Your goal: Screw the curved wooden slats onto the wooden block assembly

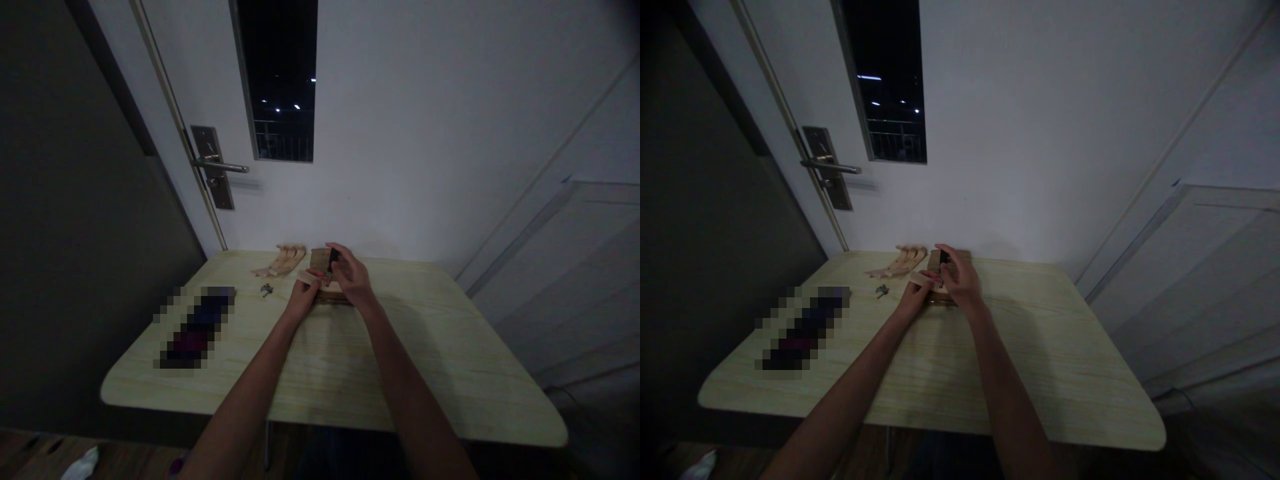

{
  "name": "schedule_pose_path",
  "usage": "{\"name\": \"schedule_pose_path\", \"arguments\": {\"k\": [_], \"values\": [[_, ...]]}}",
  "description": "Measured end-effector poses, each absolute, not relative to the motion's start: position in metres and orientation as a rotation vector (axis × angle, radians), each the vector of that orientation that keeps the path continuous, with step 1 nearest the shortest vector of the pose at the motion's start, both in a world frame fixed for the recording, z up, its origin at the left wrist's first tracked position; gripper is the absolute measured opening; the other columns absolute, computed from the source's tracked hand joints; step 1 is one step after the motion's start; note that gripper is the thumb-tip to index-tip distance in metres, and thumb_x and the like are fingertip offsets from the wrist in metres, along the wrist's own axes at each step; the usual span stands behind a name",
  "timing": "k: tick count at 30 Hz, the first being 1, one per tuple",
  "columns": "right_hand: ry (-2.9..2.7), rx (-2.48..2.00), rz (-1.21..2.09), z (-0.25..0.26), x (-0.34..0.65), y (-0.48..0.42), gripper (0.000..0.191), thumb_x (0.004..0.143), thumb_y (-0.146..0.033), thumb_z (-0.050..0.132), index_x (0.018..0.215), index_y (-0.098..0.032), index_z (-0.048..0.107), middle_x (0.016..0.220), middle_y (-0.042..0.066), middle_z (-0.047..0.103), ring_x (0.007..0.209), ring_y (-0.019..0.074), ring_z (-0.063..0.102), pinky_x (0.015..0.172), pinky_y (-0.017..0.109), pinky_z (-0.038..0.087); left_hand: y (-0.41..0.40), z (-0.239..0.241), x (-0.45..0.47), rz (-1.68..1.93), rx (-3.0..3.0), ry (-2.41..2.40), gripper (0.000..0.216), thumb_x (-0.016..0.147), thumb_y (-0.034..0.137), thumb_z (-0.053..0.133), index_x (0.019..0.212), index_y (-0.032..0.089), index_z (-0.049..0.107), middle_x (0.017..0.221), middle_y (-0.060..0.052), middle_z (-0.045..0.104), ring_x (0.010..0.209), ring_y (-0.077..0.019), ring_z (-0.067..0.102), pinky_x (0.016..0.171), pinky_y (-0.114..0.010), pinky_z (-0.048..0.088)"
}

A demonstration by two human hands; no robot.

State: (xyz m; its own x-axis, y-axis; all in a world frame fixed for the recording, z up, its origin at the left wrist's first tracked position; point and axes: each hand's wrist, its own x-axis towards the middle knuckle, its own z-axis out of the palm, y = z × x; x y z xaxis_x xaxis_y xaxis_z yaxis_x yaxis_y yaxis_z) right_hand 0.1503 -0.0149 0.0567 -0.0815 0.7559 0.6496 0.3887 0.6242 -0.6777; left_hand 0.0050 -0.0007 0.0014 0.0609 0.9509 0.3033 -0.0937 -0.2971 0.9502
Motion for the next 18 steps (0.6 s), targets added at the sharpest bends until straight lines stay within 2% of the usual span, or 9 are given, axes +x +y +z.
{"name": "schedule_pose_path", "arguments": {"k": [5, 8, 12, 15, 18], "values": [[-1.669, -0.908, 0.459, 0.0554, 0.1496, -0.0142, 0.041, 0.093, -0.038, 0.052, 0.131, -0.025, 0.053, 0.114, 0.008, 0.069, 0.096, 0.0206, 0.069, 0.086, 0.036, 0.057, -0.0025, 0.0039, 0.0048, 1.402, 1.388, 0.941, 0.020, 0.075, 0.034, 0.064, 0.085, 0.018, 0.060, 0.085, -0.003, 0.067, 0.084, -0.0181, 0.061, 0.083, -0.030, 0.046], [-1.618, -0.934, 0.473, 0.0552, 0.1482, -0.0145, 0.047, 0.090, -0.040, 0.056, 0.135, -0.027, 0.049, 0.112, 0.007, 0.069, 0.091, 0.0193, 0.069, 0.076, 0.032, 0.059, -0.0020, 0.0031, 0.0049, 1.415, 1.386, 0.934, 0.019, 0.075, 0.034, 0.063, 0.084, 0.017, 0.060, 0.085, -0.003, 0.067, 0.084, -0.0180, 0.062, 0.083, -0.030, 0.046], [-1.641, -0.985, 0.393, 0.0560, 0.1468, -0.0147, 0.037, 0.088, -0.040, 0.058, 0.124, -0.027, 0.058, 0.113, 0.006, 0.068, 0.083, 0.0180, 0.068, 0.067, 0.029, 0.058, -0.0009, 0.0012, 0.0046, 1.406, 1.389, 0.936, 0.020, 0.075, 0.035, 0.064, 0.085, 0.018, 0.060, 0.085, -0.003, 0.067, 0.085, -0.0181, 0.062, 0.083, -0.031, 0.046], [-1.658, -1.027, 0.321, 0.0573, 0.1463, -0.0156, 0.035, 0.087, -0.038, 0.059, 0.121, -0.027, 0.061, 0.114, 0.005, 0.069, 0.082, 0.0177, 0.067, 0.069, 0.029, 0.058, -0.0013, 0.0020, 0.0050, 1.406, 1.379, 0.944, 0.023, 0.074, 0.037, 0.065, 0.085, 0.018, 0.060, 0.086, -0.003, 0.067, 0.084, -0.0181, 0.061, 0.082, -0.030, 0.046], [-1.669, -1.020, 0.340, 0.0586, 0.1466, -0.0171, 0.038, 0.089, -0.036, 0.056, 0.125, -0.026, 0.059, 0.117, 0.006, 0.068, 0.089, 0.0194, 0.068, 0.073, 0.031, 0.059, -0.0026, 0.0050, 0.0058, 1.411, 1.355, 0.972, 0.023, 0.075, 0.040, 0.064, 0.083, 0.019, 0.060, 0.085, -0.003, 0.067, 0.084, -0.0184, 0.061, 0.084, -0.031, 0.046]]}}
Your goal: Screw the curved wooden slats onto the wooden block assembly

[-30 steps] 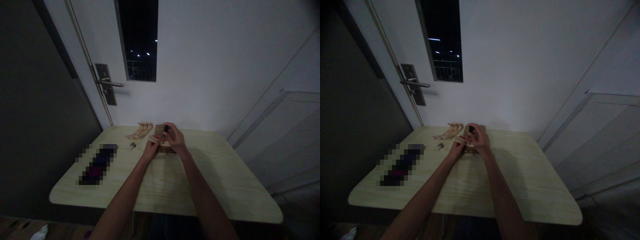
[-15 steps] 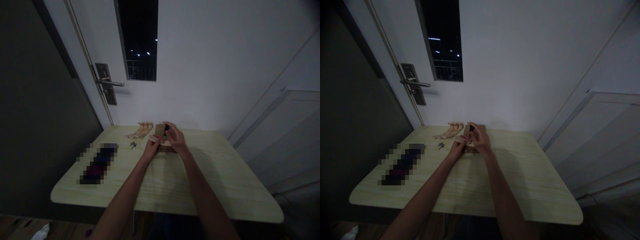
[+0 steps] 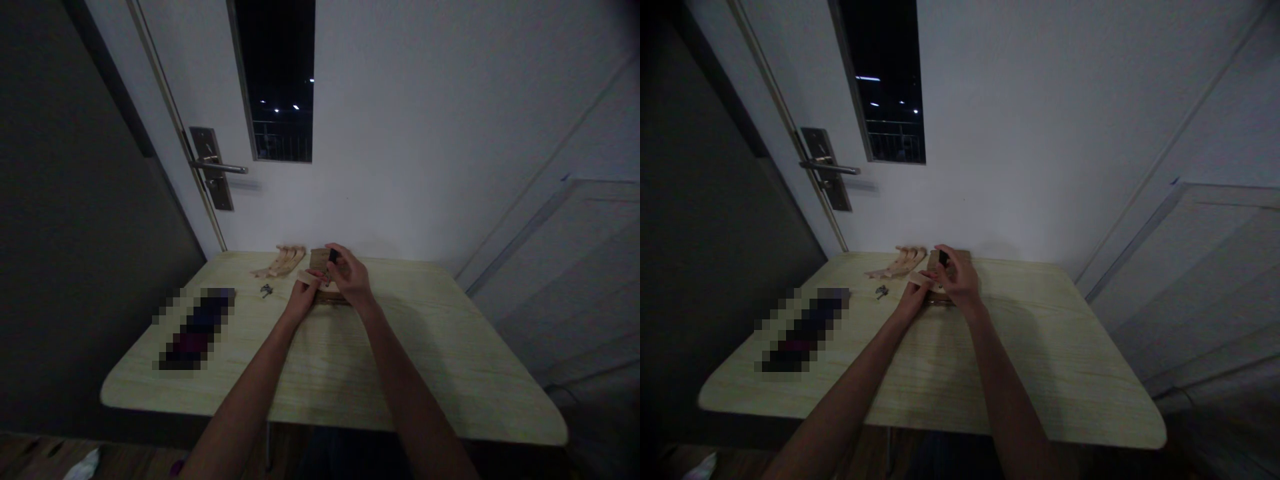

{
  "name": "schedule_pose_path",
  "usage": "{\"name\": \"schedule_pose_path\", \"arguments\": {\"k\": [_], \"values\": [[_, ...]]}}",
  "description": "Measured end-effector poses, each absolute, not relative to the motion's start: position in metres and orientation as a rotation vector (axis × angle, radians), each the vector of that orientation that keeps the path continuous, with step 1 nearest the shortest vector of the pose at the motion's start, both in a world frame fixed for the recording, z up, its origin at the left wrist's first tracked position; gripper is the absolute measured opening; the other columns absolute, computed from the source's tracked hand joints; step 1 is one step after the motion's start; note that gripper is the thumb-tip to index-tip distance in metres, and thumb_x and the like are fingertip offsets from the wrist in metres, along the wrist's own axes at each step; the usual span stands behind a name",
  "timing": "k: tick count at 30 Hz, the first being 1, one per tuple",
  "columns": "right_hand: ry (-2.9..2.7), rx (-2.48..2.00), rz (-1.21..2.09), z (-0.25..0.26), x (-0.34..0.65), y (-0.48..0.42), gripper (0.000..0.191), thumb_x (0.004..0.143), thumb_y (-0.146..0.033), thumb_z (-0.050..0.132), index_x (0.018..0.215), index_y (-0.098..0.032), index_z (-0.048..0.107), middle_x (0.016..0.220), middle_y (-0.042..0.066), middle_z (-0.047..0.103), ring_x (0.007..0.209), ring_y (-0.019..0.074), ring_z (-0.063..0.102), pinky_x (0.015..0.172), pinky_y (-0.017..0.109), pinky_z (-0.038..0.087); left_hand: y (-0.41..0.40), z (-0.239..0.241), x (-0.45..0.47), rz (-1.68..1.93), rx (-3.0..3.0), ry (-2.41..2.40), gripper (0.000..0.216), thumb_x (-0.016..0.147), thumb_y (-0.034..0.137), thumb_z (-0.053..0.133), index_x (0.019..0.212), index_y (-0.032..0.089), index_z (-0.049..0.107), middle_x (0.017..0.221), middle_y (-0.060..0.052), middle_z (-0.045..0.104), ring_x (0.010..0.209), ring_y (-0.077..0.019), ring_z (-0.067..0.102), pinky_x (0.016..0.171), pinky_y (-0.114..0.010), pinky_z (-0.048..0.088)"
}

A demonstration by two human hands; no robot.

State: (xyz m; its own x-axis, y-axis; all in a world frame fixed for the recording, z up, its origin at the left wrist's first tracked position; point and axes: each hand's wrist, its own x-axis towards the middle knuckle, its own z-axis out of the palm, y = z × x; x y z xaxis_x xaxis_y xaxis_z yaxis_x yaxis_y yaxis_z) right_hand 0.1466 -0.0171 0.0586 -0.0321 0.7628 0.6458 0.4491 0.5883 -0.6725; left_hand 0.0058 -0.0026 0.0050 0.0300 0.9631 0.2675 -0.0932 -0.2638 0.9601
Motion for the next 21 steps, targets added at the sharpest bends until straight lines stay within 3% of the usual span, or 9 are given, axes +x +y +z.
{"name": "schedule_pose_path", "arguments": {"k": [7, 16, 21], "values": [[-1.677, -0.957, 0.449, 0.0554, 0.1491, -0.0150, 0.041, 0.091, -0.038, 0.052, 0.130, -0.025, 0.055, 0.111, 0.008, 0.070, 0.093, 0.0209, 0.070, 0.069, 0.030, 0.060, -0.0037, 0.0068, 0.0032, 1.356, 1.362, 0.998, 0.043, 0.085, 0.055, 0.046, 0.077, 0.018, 0.066, 0.088, -0.005, 0.069, 0.093, -0.0210, 0.059, 0.095, -0.033, 0.041], [-1.681, -1.047, 0.328, 0.0563, 0.1473, -0.0162, 0.037, 0.088, -0.038, 0.058, 0.124, -0.028, 0.059, 0.113, 0.005, 0.069, 0.084, 0.0194, 0.067, 0.068, 0.031, 0.058, -0.0006, 0.0033, 0.0033, 1.394, 1.397, 0.984, 0.041, 0.083, 0.058, 0.051, 0.080, 0.019, 0.065, 0.086, -0.005, 0.069, 0.089, -0.0210, 0.060, 0.090, -0.031, 0.045], [-1.679, -0.945, 0.463, 0.0586, 0.1498, -0.0185, 0.040, 0.093, -0.038, 0.049, 0.131, -0.026, 0.056, 0.121, 0.007, 0.067, 0.099, 0.0209, 0.067, 0.077, 0.033, 0.059, 0.0002, 0.0015, 0.0044, 1.407, 1.388, 0.995, 0.044, 0.083, 0.060, 0.050, 0.080, 0.019, 0.064, 0.086, -0.005, 0.069, 0.090, -0.0214, 0.061, 0.091, -0.033, 0.045]]}}
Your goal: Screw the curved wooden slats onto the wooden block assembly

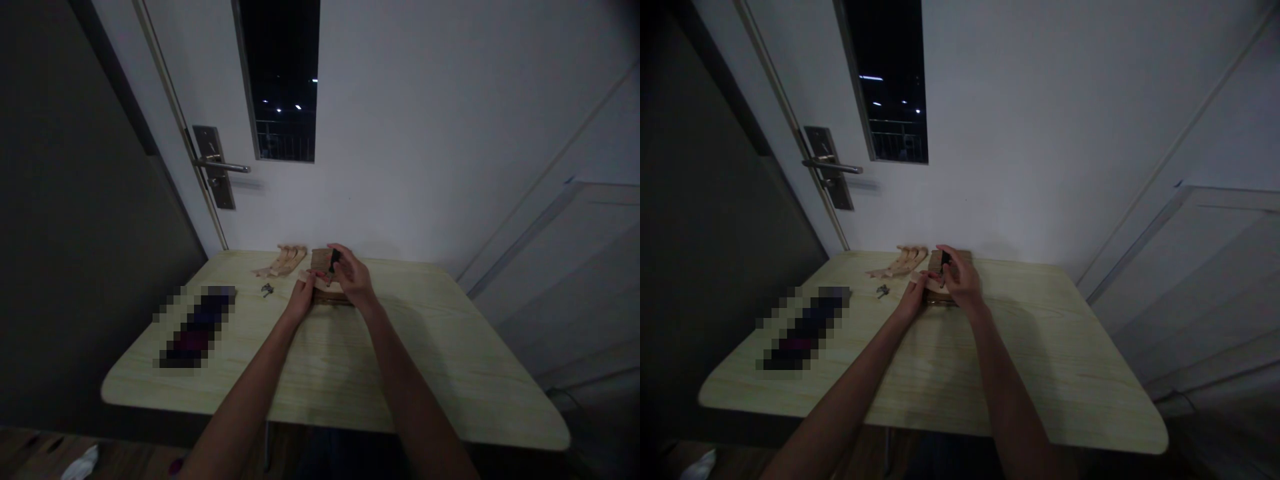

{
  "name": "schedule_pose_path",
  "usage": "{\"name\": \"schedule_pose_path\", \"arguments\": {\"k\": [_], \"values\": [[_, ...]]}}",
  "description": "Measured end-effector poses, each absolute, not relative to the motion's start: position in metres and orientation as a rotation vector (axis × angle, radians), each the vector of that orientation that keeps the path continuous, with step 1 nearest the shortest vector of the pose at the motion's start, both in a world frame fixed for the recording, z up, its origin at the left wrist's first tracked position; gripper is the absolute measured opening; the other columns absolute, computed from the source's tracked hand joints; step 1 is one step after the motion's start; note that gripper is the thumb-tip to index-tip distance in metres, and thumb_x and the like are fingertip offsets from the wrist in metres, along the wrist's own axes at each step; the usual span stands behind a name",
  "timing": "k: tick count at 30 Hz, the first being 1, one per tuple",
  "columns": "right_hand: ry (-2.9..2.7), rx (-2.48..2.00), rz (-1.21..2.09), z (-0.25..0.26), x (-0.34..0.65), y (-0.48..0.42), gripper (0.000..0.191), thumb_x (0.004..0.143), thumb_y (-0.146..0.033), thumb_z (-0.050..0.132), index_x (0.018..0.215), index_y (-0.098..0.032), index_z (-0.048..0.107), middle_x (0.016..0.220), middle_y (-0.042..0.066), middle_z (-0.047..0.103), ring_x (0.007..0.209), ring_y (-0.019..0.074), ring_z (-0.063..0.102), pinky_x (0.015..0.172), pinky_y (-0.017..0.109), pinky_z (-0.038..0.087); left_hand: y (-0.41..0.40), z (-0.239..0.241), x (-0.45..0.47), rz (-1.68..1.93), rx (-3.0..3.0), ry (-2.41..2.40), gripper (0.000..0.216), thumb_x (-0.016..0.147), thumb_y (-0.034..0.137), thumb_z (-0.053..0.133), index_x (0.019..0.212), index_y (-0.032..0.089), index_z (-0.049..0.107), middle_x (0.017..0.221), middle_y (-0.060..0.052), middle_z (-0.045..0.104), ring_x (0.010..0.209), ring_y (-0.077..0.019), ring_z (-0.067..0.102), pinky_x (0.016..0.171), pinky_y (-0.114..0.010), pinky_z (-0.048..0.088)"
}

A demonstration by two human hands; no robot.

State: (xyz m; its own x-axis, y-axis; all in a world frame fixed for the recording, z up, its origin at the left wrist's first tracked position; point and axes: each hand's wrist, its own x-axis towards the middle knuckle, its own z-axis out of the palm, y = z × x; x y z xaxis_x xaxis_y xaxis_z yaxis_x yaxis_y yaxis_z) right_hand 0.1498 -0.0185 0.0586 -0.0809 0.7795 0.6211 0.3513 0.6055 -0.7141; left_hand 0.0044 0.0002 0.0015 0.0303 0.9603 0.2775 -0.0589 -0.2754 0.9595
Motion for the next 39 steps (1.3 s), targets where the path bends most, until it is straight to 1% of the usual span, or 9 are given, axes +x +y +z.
{"name": "schedule_pose_path", "arguments": {"k": [4, 10, 13, 17, 21, 27, 32, 35, 39], "values": [[-1.691, -0.941, 0.452, 0.056, 0.150, -0.015, 0.041, 0.094, -0.040, 0.050, 0.131, -0.027, 0.055, 0.121, 0.007, 0.068, 0.096, 0.0207, 0.068, 0.081, 0.035, 0.058, 0.000, 0.002, 0.004, 1.413, 1.409, 1.001, 0.043, 0.085, 0.059, 0.050, 0.081, 0.019, 0.064, 0.085, -0.005, 0.069, 0.088, -0.0213, 0.061, 0.089, -0.033, 0.046], [-1.685, -0.996, 0.297, 0.055, 0.148, -0.012, 0.036, 0.091, -0.043, 0.056, 0.123, -0.027, 0.062, 0.118, 0.005, 0.069, 0.096, 0.0214, 0.067, 0.087, 0.036, 0.055, -0.003, 0.006, 0.002, 1.407, 1.422, 0.989, 0.045, 0.083, 0.062, 0.051, 0.079, 0.019, 0.065, 0.087, -0.006, 0.069, 0.092, -0.0223, 0.060, 0.092, -0.033, 0.045], [-1.703, -1.011, 0.297, 0.057, 0.149, -0.014, 0.041, 0.092, -0.043, 0.053, 0.129, -0.027, 0.059, 0.119, 0.005, 0.068, 0.096, 0.0214, 0.067, 0.089, 0.037, 0.055, -0.003, 0.006, 0.002, 1.399, 1.412, 1.016, 0.044, 0.084, 0.060, 0.051, 0.080, 0.019, 0.065, 0.086, -0.006, 0.069, 0.092, -0.0221, 0.060, 0.093, -0.033, 0.044], [-1.750, -1.009, 0.299, 0.060, 0.150, -0.018, 0.046, 0.097, -0.041, 0.041, 0.141, -0.029, 0.049, 0.124, 0.004, 0.066, 0.104, 0.0209, 0.065, 0.093, 0.036, 0.053, -0.003, 0.005, 0.002, 1.391, 1.410, 1.012, 0.044, 0.086, 0.059, 0.049, 0.082, 0.018, 0.065, 0.086, -0.005, 0.068, 0.091, -0.0209, 0.061, 0.091, -0.032, 0.045], [-1.758, -1.030, 0.272, 0.058, 0.148, -0.019, 0.045, 0.099, -0.041, 0.035, 0.140, -0.028, 0.050, 0.122, 0.006, 0.068, 0.103, 0.0223, 0.066, 0.090, 0.038, 0.053, -0.003, 0.004, 0.003, 1.399, 1.409, 1.013, 0.042, 0.085, 0.059, 0.050, 0.083, 0.019, 0.064, 0.084, -0.005, 0.068, 0.088, -0.0204, 0.060, 0.088, -0.031, 0.045], [-1.684, -1.020, 0.342, 0.053, 0.146, -0.015, 0.043, 0.095, -0.042, 0.048, 0.135, -0.029, 0.052, 0.120, 0.006, 0.068, 0.093, 0.0215, 0.070, 0.084, 0.037, 0.057, 0.000, 0.001, 0.004, 1.408, 1.410, 0.987, 0.042, 0.085, 0.059, 0.050, 0.082, 0.019, 0.063, 0.083, -0.004, 0.067, 0.086, -0.0204, 0.060, 0.087, -0.032, 0.046], [-1.581, -1.022, 0.420, 0.050, 0.146, -0.011, 0.041, 0.088, -0.044, 0.060, 0.127, -0.028, 0.059, 0.101, 0.005, 0.072, 0.079, 0.0196, 0.070, 0.069, 0.032, 0.059, 0.000, 0.000, 0.004, 1.402, 1.419, 0.978, 0.040, 0.086, 0.056, 0.050, 0.083, 0.018, 0.063, 0.083, -0.004, 0.068, 0.089, -0.0208, 0.061, 0.089, -0.032, 0.046], [-1.569, -1.042, 0.385, 0.050, 0.146, -0.011, 0.040, 0.087, -0.043, 0.063, 0.124, -0.028, 0.061, 0.095, 0.004, 0.072, 0.076, 0.0183, 0.069, 0.066, 0.030, 0.058, 0.000, 0.001, 0.004, 1.403, 1.415, 0.985, 0.039, 0.087, 0.055, 0.050, 0.082, 0.018, 0.063, 0.084, -0.005, 0.068, 0.088, -0.0203, 0.061, 0.088, -0.032, 0.046], [-1.659, -1.029, 0.330, 0.053, 0.145, -0.015, 0.042, 0.090, -0.044, 0.057, 0.129, -0.028, 0.059, 0.108, 0.004, 0.071, 0.078, 0.0164, 0.068, 0.070, 0.028, 0.059, 0.000, 0.001, 0.004, 1.413, 1.442, 0.989, 0.040, 0.088, 0.054, 0.048, 0.082, 0.018, 0.064, 0.087, -0.005, 0.069, 0.088, -0.0200, 0.061, 0.088, -0.032, 0.046]]}}
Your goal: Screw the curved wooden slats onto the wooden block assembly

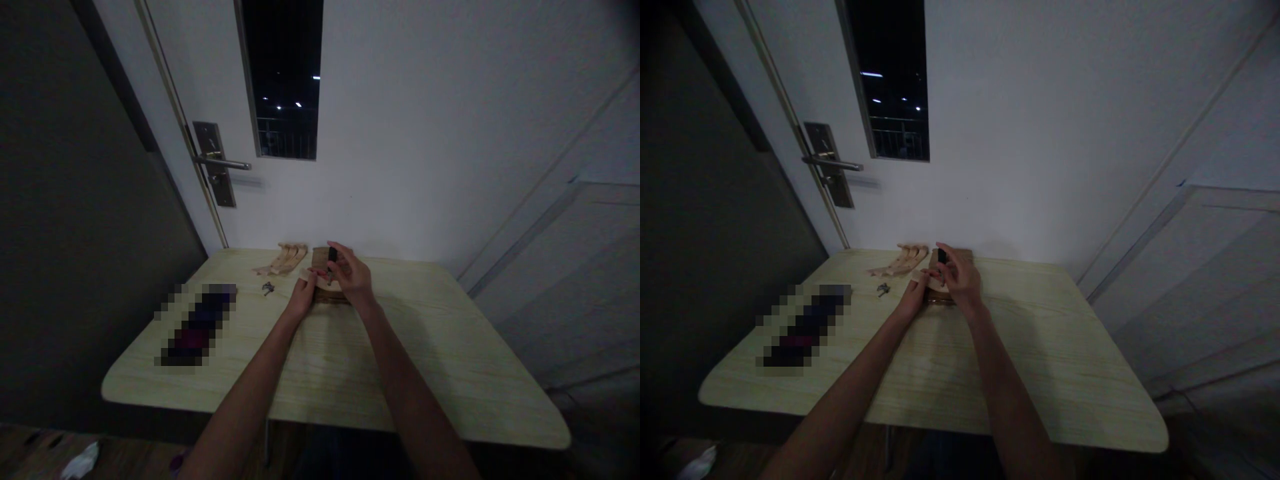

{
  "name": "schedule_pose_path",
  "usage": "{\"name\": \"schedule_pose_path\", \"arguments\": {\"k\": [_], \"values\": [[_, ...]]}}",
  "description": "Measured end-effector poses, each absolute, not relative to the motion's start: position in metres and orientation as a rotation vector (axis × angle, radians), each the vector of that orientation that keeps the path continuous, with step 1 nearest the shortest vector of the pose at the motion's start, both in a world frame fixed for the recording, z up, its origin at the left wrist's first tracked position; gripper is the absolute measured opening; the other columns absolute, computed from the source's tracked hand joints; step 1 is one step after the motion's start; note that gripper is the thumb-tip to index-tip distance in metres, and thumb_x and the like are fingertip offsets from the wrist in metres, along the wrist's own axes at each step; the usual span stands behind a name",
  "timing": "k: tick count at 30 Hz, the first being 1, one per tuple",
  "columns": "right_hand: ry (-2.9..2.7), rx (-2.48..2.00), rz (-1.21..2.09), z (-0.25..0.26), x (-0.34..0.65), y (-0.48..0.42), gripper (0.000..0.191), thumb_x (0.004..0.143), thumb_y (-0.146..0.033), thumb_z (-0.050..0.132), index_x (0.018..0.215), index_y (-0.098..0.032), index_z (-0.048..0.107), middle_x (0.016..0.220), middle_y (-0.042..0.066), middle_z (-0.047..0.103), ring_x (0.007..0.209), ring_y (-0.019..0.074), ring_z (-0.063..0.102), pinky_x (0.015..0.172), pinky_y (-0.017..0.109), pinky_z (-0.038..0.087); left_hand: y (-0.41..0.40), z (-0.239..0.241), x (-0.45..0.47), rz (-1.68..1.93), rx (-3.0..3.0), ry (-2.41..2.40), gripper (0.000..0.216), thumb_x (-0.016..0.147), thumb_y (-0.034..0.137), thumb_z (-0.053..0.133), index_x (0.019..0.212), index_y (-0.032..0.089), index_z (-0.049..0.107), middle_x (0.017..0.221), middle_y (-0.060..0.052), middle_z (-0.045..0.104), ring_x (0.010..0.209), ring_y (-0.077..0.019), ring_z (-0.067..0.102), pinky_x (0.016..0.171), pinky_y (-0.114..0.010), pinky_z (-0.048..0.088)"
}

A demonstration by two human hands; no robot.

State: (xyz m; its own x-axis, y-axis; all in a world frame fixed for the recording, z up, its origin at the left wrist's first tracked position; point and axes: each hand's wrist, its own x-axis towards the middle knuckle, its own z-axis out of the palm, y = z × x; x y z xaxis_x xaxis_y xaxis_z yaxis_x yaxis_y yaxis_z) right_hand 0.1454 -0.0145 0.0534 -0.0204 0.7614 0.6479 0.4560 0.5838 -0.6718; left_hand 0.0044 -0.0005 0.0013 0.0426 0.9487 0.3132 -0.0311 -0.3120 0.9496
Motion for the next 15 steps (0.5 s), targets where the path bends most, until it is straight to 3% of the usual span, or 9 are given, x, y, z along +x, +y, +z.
{"name": "schedule_pose_path", "arguments": {"k": [5, 15], "values": [[-1.665, -1.008, 0.344, 0.0561, 0.1467, -0.0177, 0.042, 0.093, -0.044, 0.051, 0.131, -0.028, 0.057, 0.117, 0.006, 0.069, 0.092, 0.0198, 0.070, 0.076, 0.031, 0.060, -0.0009, 0.0010, 0.0040, 1.408, 1.463, 0.984, 0.040, 0.088, 0.053, 0.047, 0.084, 0.017, 0.064, 0.087, -0.005, 0.069, 0.089, -0.0202, 0.062, 0.087, -0.032, 0.046], [-1.640, -0.912, 0.421, 0.0520, 0.1508, -0.0110, 0.033, 0.091, -0.041, 0.057, 0.121, -0.028, 0.057, 0.105, 0.005, 0.071, 0.093, 0.0214, 0.070, 0.085, 0.037, 0.057, 0.0015, 0.0010, 0.0035, 1.384, 1.439, 1.002, 0.040, 0.087, 0.055, 0.049, 0.082, 0.018, 0.063, 0.084, -0.005, 0.068, 0.090, -0.0205, 0.060, 0.089, -0.032, 0.044]]}}
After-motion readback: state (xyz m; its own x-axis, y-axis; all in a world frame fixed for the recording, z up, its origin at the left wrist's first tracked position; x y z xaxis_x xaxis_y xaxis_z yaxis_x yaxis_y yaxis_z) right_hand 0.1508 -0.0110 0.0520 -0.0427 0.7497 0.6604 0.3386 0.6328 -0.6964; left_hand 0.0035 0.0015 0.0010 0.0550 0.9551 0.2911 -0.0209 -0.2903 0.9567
